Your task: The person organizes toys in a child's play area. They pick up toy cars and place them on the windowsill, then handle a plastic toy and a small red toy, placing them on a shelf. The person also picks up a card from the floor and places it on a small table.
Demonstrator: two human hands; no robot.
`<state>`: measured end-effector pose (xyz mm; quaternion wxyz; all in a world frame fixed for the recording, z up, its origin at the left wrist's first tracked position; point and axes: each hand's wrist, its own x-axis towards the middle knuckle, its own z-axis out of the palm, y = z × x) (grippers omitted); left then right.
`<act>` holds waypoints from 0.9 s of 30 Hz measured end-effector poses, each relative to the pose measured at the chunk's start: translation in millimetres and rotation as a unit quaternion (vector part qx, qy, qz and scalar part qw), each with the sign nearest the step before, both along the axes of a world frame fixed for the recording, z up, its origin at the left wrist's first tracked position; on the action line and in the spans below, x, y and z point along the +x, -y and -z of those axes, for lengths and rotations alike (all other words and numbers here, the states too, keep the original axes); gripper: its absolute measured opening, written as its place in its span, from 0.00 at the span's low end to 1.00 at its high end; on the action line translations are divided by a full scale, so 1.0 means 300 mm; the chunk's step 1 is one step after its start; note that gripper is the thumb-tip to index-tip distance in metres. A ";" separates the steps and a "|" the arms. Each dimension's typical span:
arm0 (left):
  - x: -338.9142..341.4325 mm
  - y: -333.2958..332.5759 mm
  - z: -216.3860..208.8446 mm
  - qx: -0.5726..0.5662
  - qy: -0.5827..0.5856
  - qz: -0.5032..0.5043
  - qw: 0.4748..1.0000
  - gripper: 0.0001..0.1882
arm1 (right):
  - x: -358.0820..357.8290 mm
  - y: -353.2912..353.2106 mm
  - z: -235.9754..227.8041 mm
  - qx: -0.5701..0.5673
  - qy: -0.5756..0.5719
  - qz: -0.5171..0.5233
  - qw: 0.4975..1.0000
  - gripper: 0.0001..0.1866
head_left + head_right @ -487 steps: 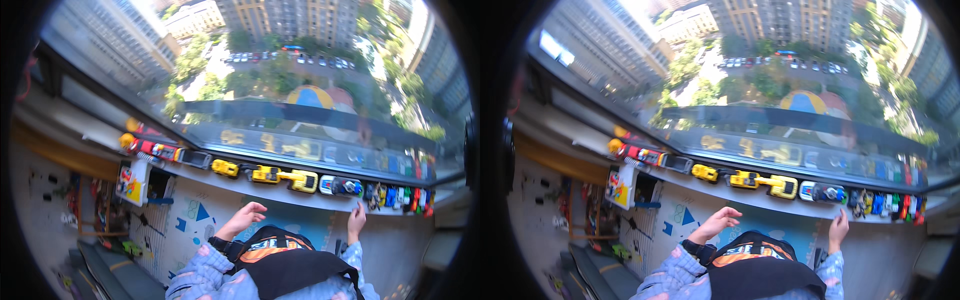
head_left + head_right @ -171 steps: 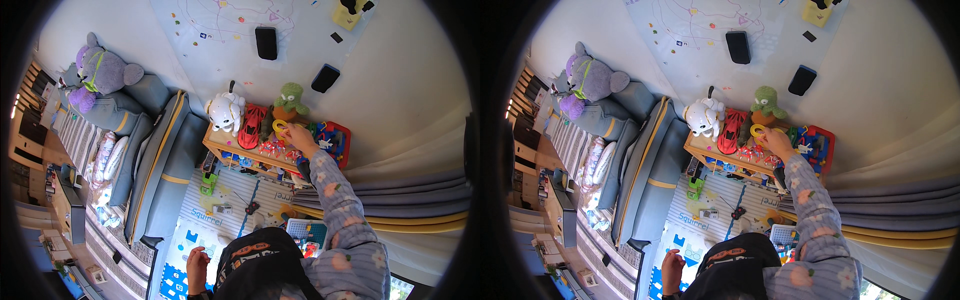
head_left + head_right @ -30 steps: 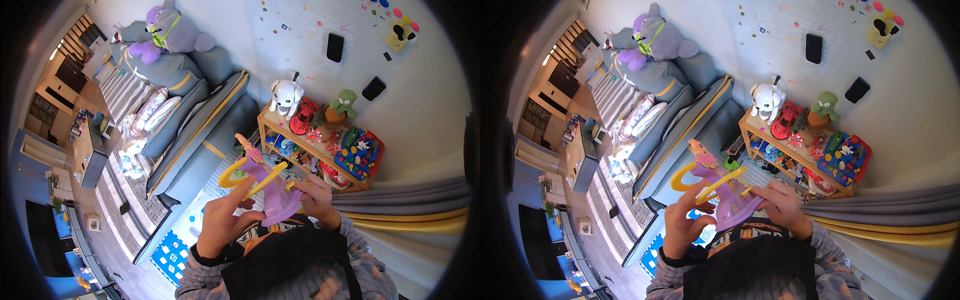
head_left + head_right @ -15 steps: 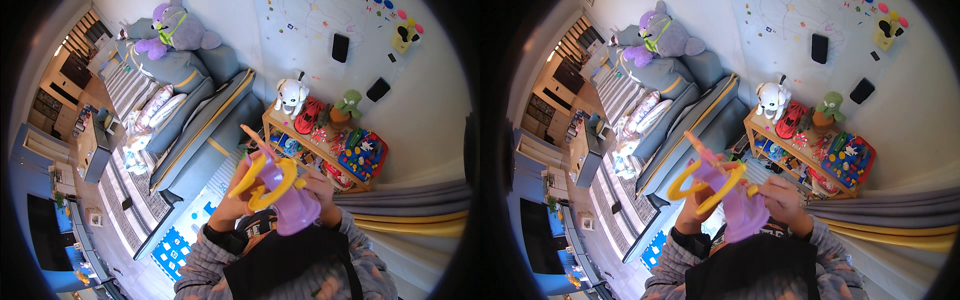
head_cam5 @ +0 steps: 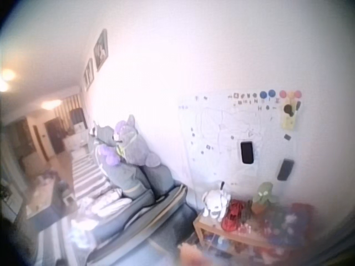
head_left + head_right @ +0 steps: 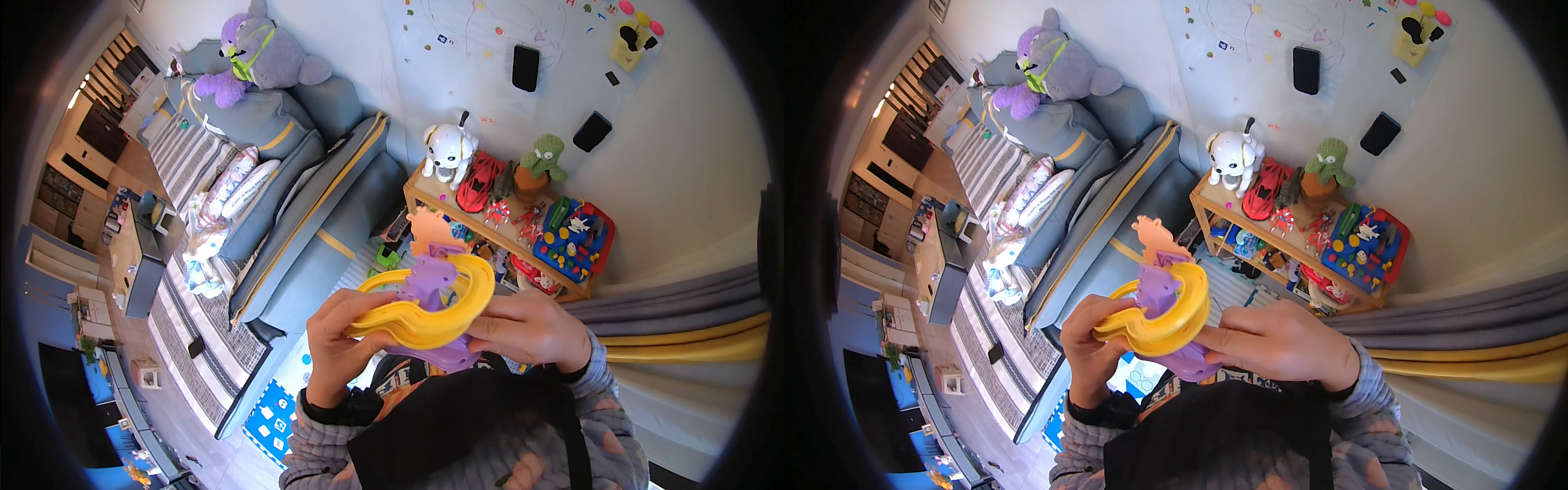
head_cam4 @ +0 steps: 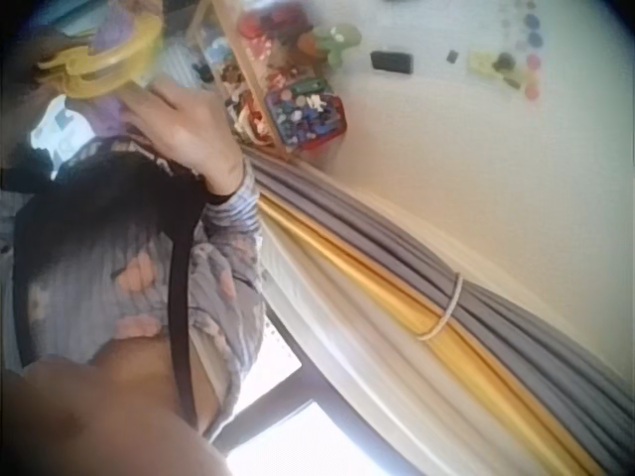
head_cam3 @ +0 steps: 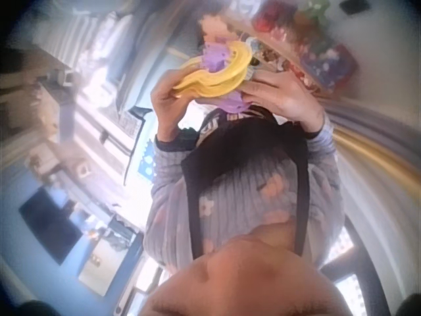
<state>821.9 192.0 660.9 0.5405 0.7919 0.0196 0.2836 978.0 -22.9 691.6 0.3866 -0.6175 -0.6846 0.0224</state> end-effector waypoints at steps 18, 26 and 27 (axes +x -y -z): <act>-0.001 0.004 0.063 -0.180 0.095 0.034 0.978 0.17 | -0.109 -0.077 0.025 0.099 -0.249 0.142 0.953 0.16; -0.020 0.007 0.140 -0.355 0.037 0.049 0.933 0.15 | -0.079 -0.077 0.105 0.034 -0.456 0.099 0.884 0.17; -0.020 0.005 0.157 -0.366 0.053 0.074 0.926 0.15 | -0.070 -0.075 0.129 -0.008 -0.542 0.097 0.835 0.19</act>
